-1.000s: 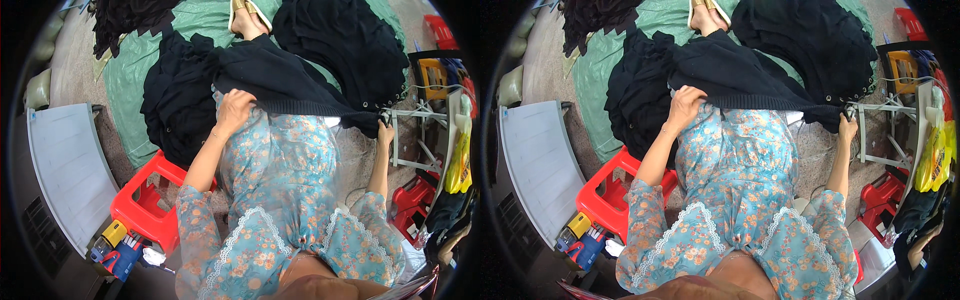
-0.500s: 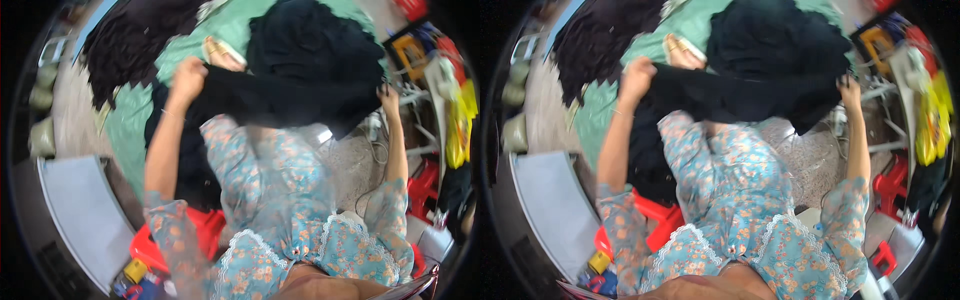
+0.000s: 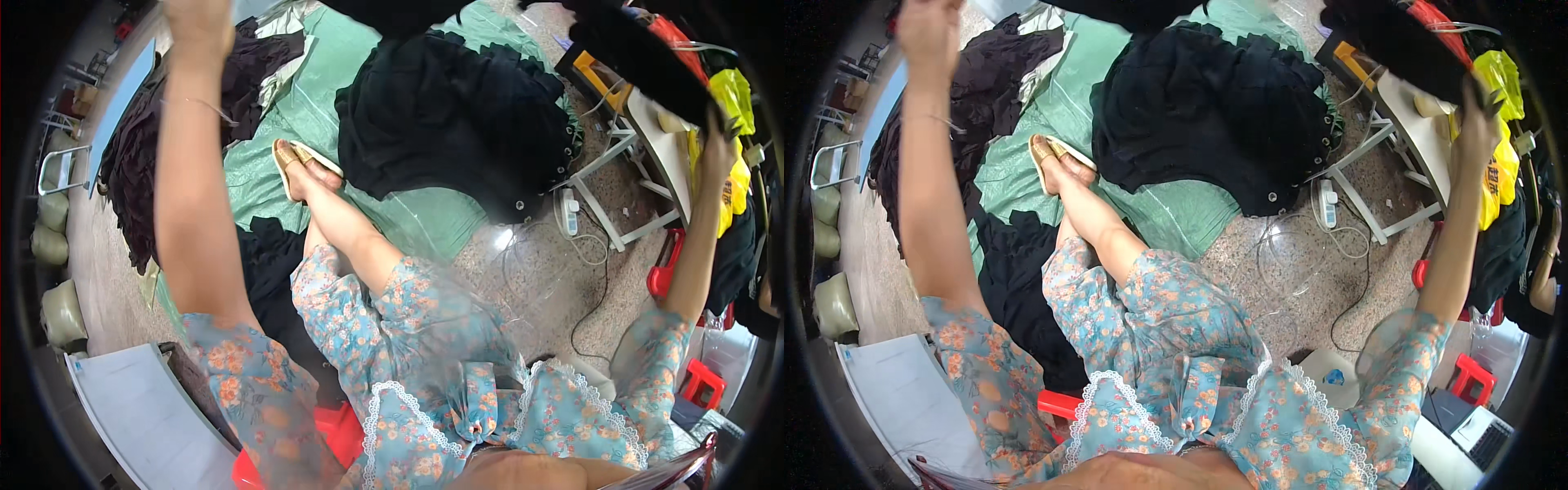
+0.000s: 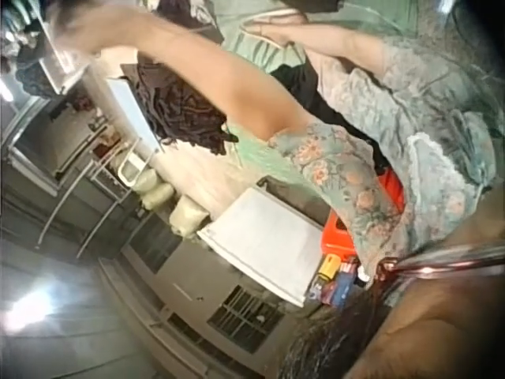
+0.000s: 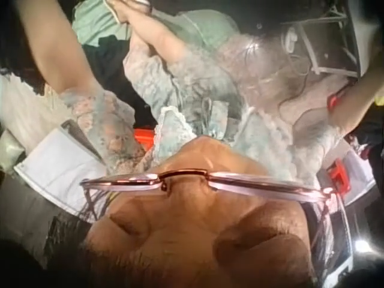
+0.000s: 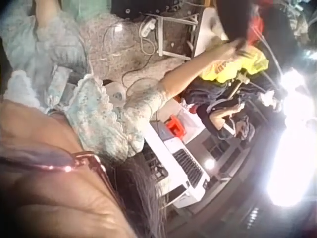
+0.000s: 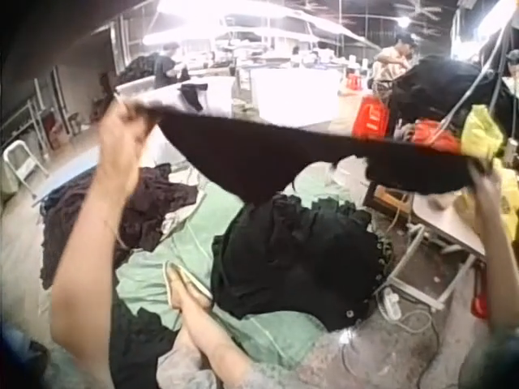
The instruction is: Trimming excess threads from black garments using a pair of small thread clippers.
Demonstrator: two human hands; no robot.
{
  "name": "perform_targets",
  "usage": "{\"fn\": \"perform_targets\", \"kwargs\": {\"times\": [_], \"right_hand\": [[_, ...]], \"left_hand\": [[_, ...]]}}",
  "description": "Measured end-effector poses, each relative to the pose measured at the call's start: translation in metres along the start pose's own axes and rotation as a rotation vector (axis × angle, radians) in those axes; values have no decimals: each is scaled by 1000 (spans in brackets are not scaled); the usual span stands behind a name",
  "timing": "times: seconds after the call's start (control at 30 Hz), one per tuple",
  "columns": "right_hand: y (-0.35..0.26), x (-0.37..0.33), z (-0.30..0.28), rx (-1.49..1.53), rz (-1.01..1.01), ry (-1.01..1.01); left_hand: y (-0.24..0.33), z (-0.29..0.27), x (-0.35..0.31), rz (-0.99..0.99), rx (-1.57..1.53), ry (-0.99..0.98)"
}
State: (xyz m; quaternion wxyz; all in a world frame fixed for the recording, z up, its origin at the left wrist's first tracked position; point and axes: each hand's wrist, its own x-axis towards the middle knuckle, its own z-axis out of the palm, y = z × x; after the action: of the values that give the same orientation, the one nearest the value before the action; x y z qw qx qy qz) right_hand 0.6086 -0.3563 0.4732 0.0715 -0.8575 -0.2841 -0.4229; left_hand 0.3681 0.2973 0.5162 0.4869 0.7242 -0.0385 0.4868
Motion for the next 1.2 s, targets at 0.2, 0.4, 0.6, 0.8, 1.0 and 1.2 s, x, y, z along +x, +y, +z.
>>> {"fn": "perform_targets", "kwargs": {"times": [0.2,0.4,0.6,0.8,1.0,1.2], "right_hand": [[-119,-132,66,778,374,-395],[-207,-222,122,400,63,-841],[-203,-339,158,209,61,-1296],[-307,-368,111,457,-111,-1405],[-339,-353,114,515,100,-1223],[-342,-297,91,687,149,-1037]], "left_hand": [[-146,24,-156,-123,103,-209],[-205,1,-340,-858,407,-458],[-125,-64,-434,-620,749,-460],[12,-192,-656,-1129,1363,8],[64,-181,-727,-1366,1042,232],[59,-188,-682,-1042,1253,155]]}}
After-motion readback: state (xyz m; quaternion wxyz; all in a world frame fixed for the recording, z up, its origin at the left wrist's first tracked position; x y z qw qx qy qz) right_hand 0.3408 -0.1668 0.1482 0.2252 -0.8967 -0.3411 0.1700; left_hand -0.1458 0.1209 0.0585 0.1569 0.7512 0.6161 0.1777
